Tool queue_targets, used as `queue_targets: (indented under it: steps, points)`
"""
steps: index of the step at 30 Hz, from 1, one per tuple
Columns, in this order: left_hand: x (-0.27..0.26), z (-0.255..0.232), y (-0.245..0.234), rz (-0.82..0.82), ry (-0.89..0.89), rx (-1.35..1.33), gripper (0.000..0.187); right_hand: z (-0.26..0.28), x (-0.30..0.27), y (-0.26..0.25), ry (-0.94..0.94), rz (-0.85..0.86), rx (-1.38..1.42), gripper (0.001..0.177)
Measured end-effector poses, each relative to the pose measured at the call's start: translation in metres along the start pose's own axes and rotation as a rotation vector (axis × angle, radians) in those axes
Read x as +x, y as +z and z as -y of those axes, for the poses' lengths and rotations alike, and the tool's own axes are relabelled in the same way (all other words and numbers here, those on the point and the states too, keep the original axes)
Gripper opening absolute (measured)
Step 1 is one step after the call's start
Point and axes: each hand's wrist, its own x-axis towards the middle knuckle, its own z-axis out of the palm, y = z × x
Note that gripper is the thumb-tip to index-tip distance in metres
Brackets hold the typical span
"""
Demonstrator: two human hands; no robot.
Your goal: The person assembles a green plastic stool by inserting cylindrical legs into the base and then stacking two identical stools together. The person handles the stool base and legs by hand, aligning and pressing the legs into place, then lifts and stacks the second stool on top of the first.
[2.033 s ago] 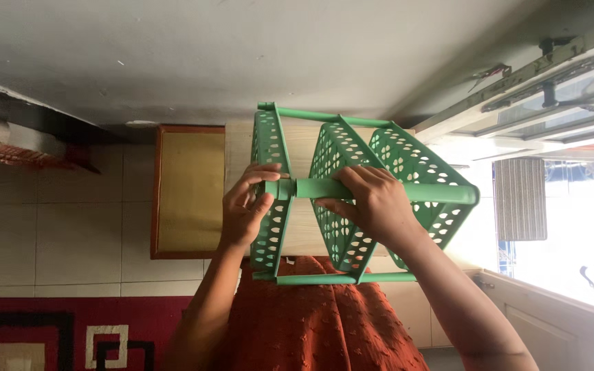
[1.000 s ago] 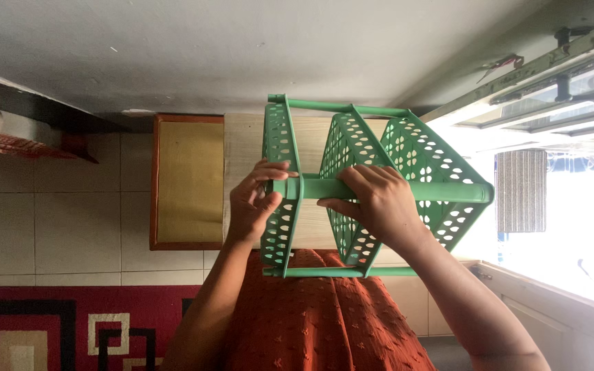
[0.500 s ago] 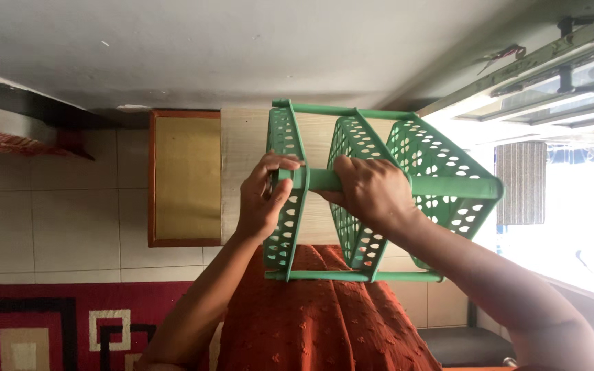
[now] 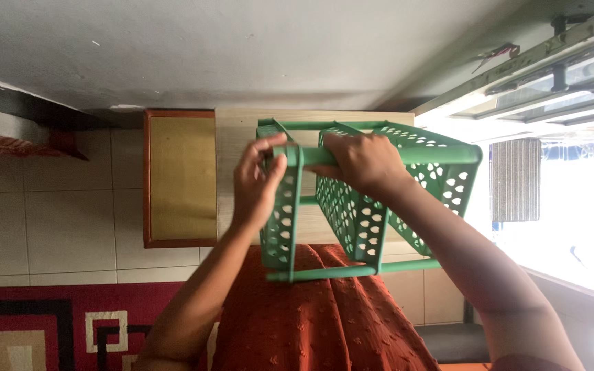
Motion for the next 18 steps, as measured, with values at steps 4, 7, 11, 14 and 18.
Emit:
queue_targets:
  steps: [4,7,11,14,18]
  points:
    - [0.027,0.006,-0.009,0.007,0.049,-0.086,0.032,-0.01,0.021,0.011,-0.028,-0.063,0.032,0.054]
    - [0.037,0.011,-0.016,-0.023,-0.063,-0.091,0.035,-0.012,0.035,0.02,-0.039,-0.131,0.057,0.053]
    - [0.054,0.024,-0.019,-0.066,-0.119,-0.14,0.037,-0.012,0.042,0.02,-0.034,-0.241,0.274,0.043]
    - [0.072,0.038,-0.019,-0.107,-0.123,-0.14,0.036,-0.006,0.022,0.016,-0.132,-0.474,0.11,0.045]
    - [0.092,0.058,-0.029,-0.123,-0.135,-0.119,0.039,0.0,-0.027,0.019,-0.086,-0.122,0.38,0.051]
